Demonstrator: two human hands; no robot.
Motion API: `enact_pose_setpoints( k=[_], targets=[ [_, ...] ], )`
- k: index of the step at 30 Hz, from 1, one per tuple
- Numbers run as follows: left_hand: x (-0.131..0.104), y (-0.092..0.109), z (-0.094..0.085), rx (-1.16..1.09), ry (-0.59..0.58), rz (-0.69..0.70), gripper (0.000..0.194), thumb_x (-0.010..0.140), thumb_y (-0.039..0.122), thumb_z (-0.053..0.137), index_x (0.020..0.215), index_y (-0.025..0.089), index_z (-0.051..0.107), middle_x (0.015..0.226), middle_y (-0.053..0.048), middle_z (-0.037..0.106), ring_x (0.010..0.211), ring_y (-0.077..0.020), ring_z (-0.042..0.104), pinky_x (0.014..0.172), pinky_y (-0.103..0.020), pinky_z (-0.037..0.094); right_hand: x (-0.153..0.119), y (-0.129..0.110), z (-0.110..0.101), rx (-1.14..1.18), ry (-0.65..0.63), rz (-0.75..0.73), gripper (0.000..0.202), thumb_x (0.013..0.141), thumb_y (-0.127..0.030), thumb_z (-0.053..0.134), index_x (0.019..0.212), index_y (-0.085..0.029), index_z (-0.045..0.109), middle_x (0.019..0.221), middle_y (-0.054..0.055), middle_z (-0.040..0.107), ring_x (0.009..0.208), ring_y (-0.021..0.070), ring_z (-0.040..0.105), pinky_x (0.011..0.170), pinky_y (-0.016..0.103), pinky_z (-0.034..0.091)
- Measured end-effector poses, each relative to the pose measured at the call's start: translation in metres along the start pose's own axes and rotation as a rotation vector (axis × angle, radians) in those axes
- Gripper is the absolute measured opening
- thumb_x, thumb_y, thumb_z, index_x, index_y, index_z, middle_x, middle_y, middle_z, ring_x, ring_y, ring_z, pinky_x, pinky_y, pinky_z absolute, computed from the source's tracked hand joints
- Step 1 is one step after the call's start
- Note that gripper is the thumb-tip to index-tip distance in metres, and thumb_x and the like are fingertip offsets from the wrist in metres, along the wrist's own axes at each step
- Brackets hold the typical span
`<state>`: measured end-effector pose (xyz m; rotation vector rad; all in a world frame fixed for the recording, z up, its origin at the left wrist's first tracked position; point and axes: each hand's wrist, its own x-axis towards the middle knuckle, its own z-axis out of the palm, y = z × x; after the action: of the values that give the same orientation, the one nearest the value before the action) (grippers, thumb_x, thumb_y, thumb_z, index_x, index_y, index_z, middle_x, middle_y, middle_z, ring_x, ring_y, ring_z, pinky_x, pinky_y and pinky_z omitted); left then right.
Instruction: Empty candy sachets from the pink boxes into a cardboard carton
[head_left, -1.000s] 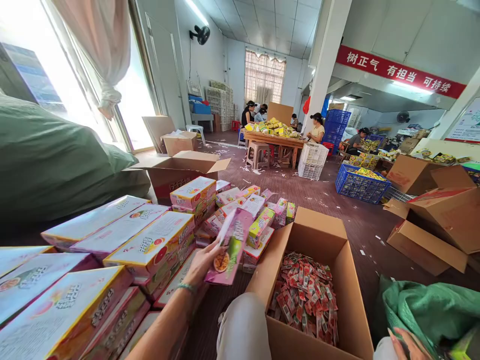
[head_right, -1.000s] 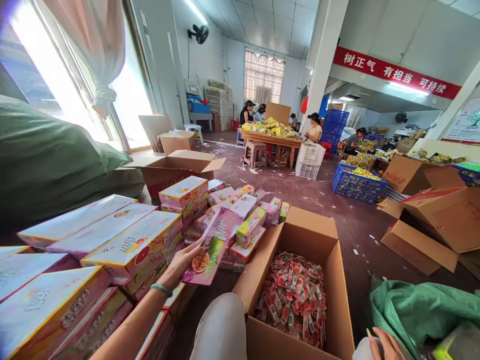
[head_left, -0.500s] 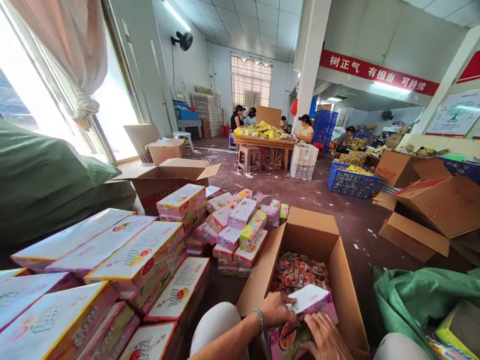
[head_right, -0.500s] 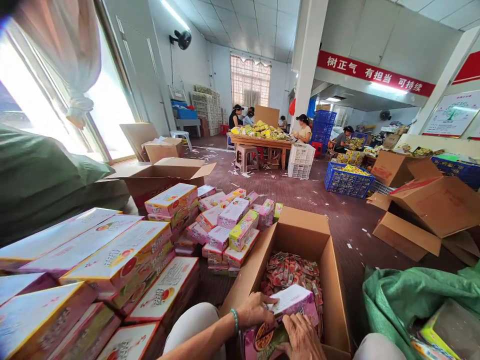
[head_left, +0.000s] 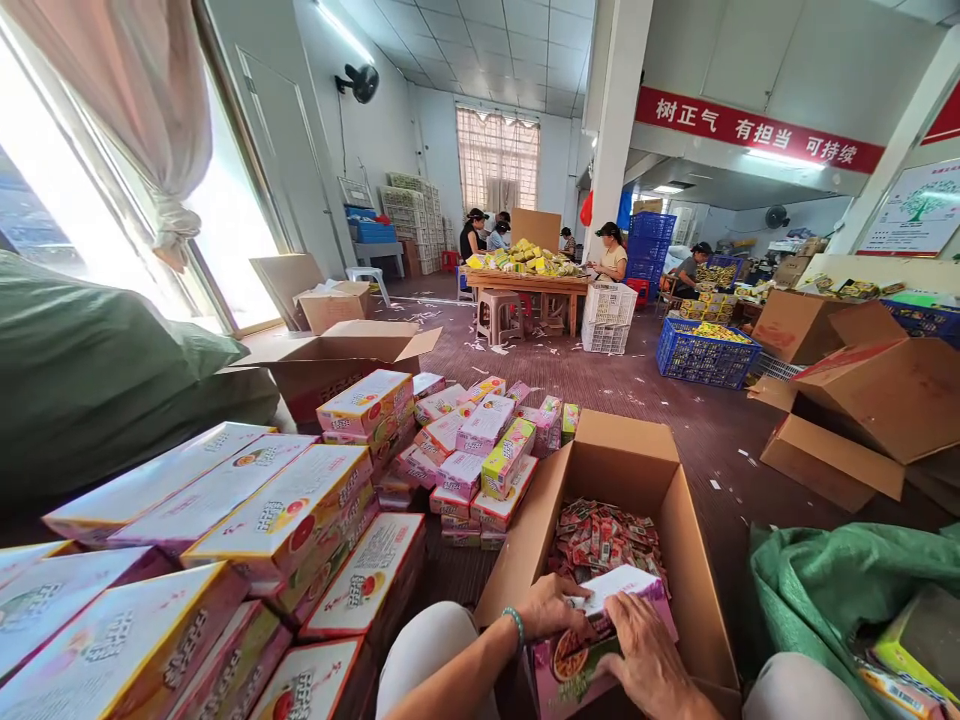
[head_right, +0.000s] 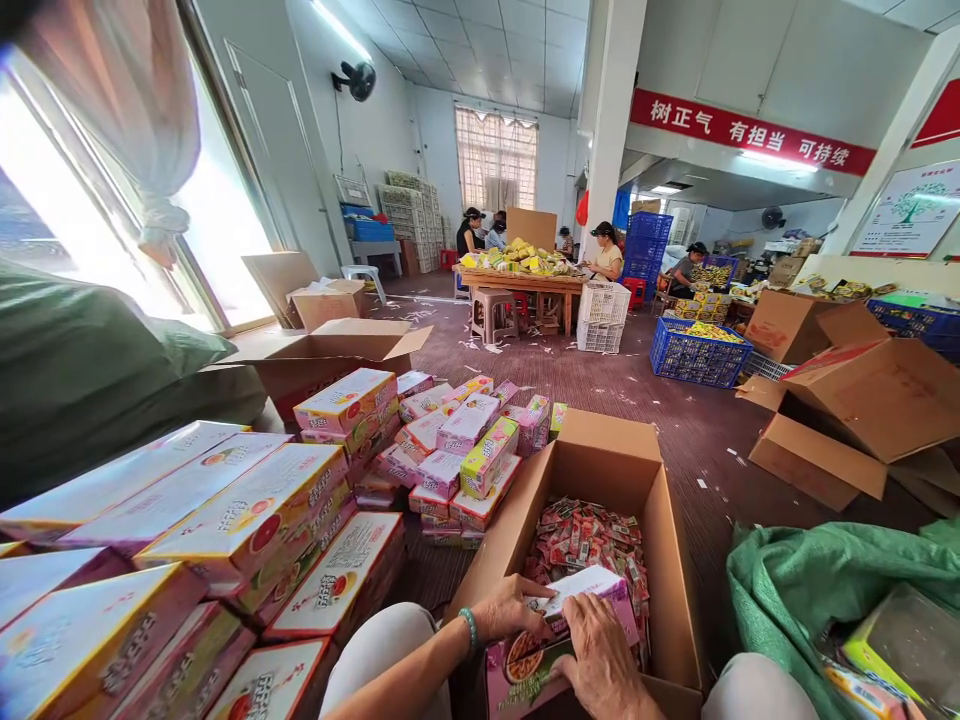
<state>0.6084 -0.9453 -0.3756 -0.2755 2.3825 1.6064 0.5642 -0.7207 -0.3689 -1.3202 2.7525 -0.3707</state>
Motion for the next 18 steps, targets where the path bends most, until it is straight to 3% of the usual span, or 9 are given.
enact_pose_setpoints(
  k=[4, 7, 12, 14, 18],
  targets=[
    [0.009, -0.005, -0.002, -0.105, 0.064, -0.025, 0.042, 0.052, 0.042, 0.086, 0.086, 0.018, 0.086, 0.063, 0.003, 0.059, 0.075, -0.0223, 0.057, 0.070, -0.031, 0.043, 0.001, -0.009, -0.021, 0.003, -0.151, -0.036, 0.018, 0.087, -0.021, 0.079, 0.104, -0.019, 0.074, 0.118, 0.008, 0.071, 0.116, 0.0294, 0.062, 0.103, 0.040, 0.046],
    [0.018, -0.007, -0.007, -0.201, 0.110, -0.048, 0.030, 0.052, 0.042, 0.081, 0.070, 0.017, 0.080, 0.061, 0.001, 0.058, 0.072, -0.0208, 0.053, 0.068, -0.031, 0.040, -0.003, -0.004, -0.022, -0.027, -0.227, -0.082, 0.004, 0.091, -0.023, 0.075, 0.091, -0.018, 0.074, 0.110, 0.006, 0.072, 0.111, 0.0266, 0.062, 0.097, 0.037, 0.042],
    [0.024, -0.005, -0.016, -0.285, 0.097, -0.063, 0.027, 0.053, 0.045, 0.070, 0.062, 0.019, 0.071, 0.063, -0.002, 0.059, 0.073, -0.0218, 0.053, 0.071, -0.034, 0.042, 0.000, 0.007, -0.015, 0.012, -0.042, -0.172, 0.014, 0.096, -0.014, 0.064, 0.083, -0.018, 0.068, 0.096, 0.004, 0.070, 0.096, 0.0208, 0.061, 0.087, 0.034, 0.036],
    [0.020, 0.002, -0.021, -0.322, 0.018, -0.079, 0.029, 0.052, 0.043, 0.068, 0.067, 0.019, 0.072, 0.068, -0.004, 0.063, 0.076, -0.0244, 0.058, 0.075, -0.036, 0.046, 0.007, 0.004, -0.025, 0.124, 0.072, -0.205, 0.023, 0.099, -0.017, 0.058, 0.077, -0.018, 0.063, 0.088, 0.004, 0.066, 0.090, 0.0195, 0.060, 0.083, 0.033, 0.035],
    [0.010, 0.035, -0.038, -0.498, -0.400, 0.021, 0.042, 0.055, 0.034, 0.071, 0.094, 0.021, 0.080, 0.096, -0.006, 0.076, 0.104, -0.0330, 0.070, 0.099, -0.044, 0.049, 0.018, -0.015, -0.080, 0.526, 0.167, -0.202, 0.052, 0.110, -0.050, 0.043, 0.068, -0.019, 0.047, 0.077, 0.002, 0.056, 0.074, 0.0166, 0.053, 0.070, 0.030, 0.034]
  ],
)
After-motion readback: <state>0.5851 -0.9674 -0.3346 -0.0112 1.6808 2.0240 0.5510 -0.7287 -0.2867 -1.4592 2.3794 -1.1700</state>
